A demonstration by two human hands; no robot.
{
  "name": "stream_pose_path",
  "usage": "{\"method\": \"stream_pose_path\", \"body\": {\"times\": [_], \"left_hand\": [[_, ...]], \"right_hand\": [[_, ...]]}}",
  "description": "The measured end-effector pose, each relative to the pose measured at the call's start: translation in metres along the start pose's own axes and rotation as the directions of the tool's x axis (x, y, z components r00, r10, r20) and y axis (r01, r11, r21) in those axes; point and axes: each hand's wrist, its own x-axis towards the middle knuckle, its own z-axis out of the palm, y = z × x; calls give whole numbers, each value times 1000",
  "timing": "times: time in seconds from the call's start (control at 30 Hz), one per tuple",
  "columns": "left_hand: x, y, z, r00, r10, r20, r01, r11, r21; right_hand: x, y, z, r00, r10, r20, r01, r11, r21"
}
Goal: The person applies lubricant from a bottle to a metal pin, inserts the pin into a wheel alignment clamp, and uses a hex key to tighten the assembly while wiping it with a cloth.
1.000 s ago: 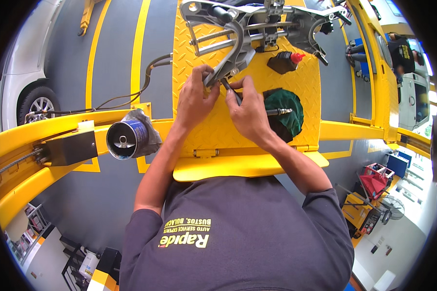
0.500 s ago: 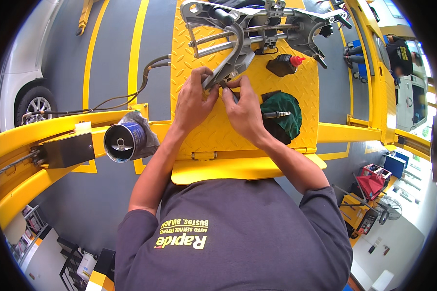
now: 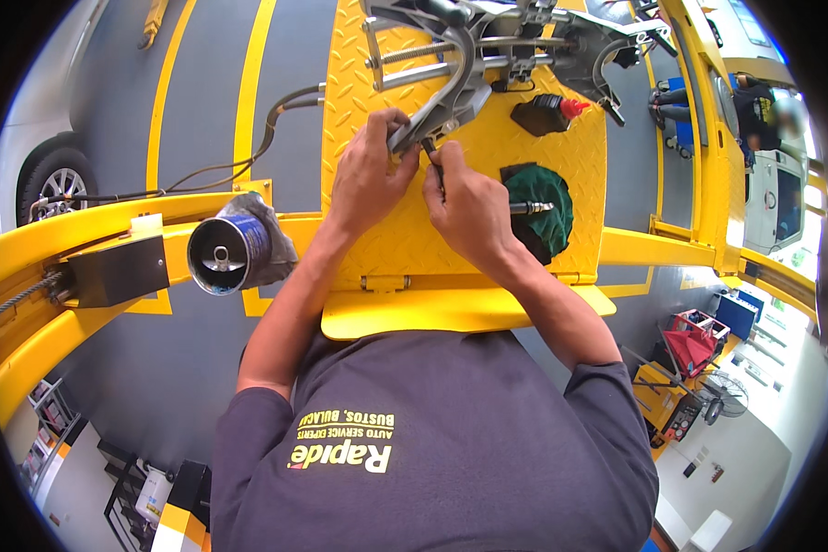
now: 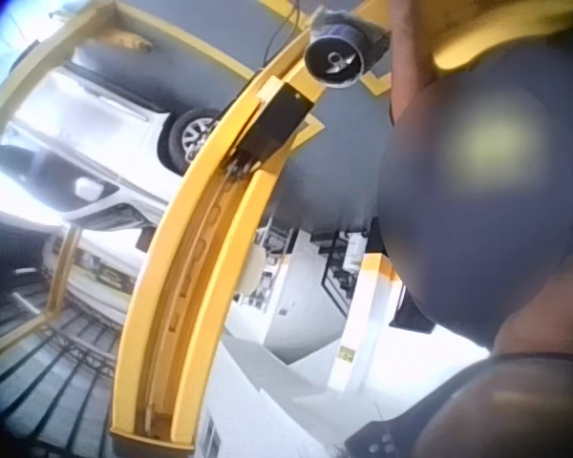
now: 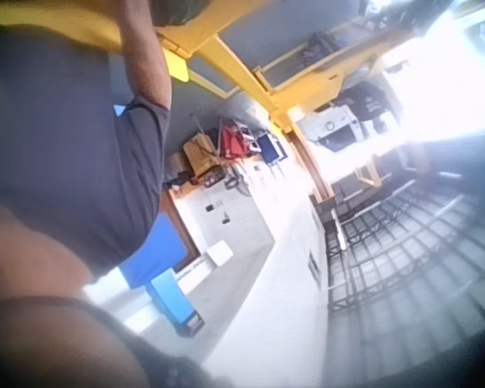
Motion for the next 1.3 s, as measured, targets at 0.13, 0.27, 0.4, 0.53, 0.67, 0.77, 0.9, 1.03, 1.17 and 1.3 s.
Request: {"method": "stream_pose_path", "body": {"times": [0.13, 0.27, 0.4, 0.53, 0.67, 0.77, 0.9, 1.03, 1.17, 1.3], "left_hand": [[-1, -3, -1, 1000, 10, 2, -10, 1000, 3], [-2, -1, -2, 998, -56, 31, 56, 998, -19], [-1, -2, -3, 1000, -13, 18, 13, 1000, 1], [-1, -3, -2, 999, -43, 13, 44, 999, -3], [3, 2, -3, 999, -40, 23, 41, 999, -17], [1, 2, -3, 999, -33, 27, 34, 999, -33], [-1, 2, -5, 999, -25, 23, 26, 999, -20], [2, 4, -5, 1000, -19, 15, 19, 1000, 9], [0, 3, -5, 1000, -18, 5, 18, 1000, 0], [-2, 8, -4, 996, -81, 48, 83, 996, -31]], "right_hand": [[15, 4, 5, 995, -96, -10, 93, 980, -174], [0, -1, 1, 984, -177, -38, 157, 938, -309], [10, 7, 8, 976, -214, -39, 192, 930, -315], [3, -4, -3, 984, -179, -5, 167, 928, -334], [10, 4, 1, 986, -159, -39, 147, 966, -213], [16, 8, 5, 984, -172, -50, 157, 960, -231], [-1, 2, -2, 977, -208, -49, 193, 957, -216], [10, 9, 6, 975, -218, -37, 199, 939, -279], [8, 5, 3, 974, -224, -39, 204, 936, -287], [5, 8, 2, 975, -219, -41, 199, 939, -280]]}}
